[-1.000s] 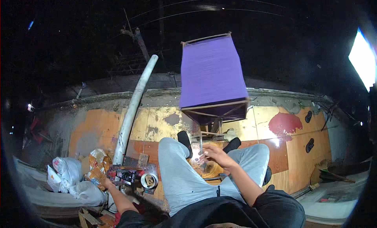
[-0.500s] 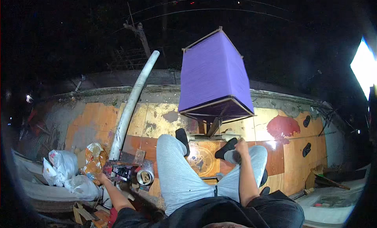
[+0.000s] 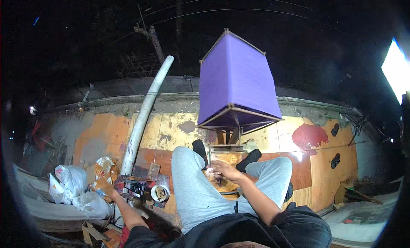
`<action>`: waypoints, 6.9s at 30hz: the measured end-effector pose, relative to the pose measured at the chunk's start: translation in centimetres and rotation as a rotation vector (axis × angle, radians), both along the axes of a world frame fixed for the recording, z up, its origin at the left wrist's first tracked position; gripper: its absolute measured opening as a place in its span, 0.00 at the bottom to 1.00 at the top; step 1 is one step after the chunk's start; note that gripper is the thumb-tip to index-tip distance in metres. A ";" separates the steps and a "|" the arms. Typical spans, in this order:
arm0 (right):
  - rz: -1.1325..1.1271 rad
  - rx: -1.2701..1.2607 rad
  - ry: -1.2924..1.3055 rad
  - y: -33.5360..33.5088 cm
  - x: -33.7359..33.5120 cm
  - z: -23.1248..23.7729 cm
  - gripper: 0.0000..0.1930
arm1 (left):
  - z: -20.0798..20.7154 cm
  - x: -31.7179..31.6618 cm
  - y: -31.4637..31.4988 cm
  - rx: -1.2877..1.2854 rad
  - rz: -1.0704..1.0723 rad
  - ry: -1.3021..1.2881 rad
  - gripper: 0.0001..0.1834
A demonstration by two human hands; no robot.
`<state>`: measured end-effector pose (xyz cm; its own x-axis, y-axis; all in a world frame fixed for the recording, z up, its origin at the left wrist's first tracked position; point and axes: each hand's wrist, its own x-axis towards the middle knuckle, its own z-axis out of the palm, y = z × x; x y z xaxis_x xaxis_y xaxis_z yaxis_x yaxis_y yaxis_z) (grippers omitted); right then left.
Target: Assembling a traditional purple lantern or kite by attaching wooden components to a frame.
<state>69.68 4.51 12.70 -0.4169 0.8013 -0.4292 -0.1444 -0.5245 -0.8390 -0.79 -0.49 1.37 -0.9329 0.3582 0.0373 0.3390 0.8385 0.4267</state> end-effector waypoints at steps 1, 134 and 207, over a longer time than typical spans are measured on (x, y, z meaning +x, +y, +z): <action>-0.025 0.027 -0.043 0.2 0.5 2.3 0.21 | -0.4 -0.2 -0.1 0.039 -0.020 0.046 0.24; -0.081 -0.105 0.235 0.5 0.8 1.9 0.27 | 1.0 0.7 0.7 -0.071 0.108 0.116 0.23; -0.415 0.156 -0.102 -0.7 9.2 9.1 0.12 | 3.6 3.9 0.7 0.046 0.204 0.115 0.26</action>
<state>78.83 3.81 21.78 -0.0083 0.9500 -0.3122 -0.2284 -0.3058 -0.9243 3.09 0.17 4.99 -0.9745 0.1584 0.1589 0.2131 0.8753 0.4342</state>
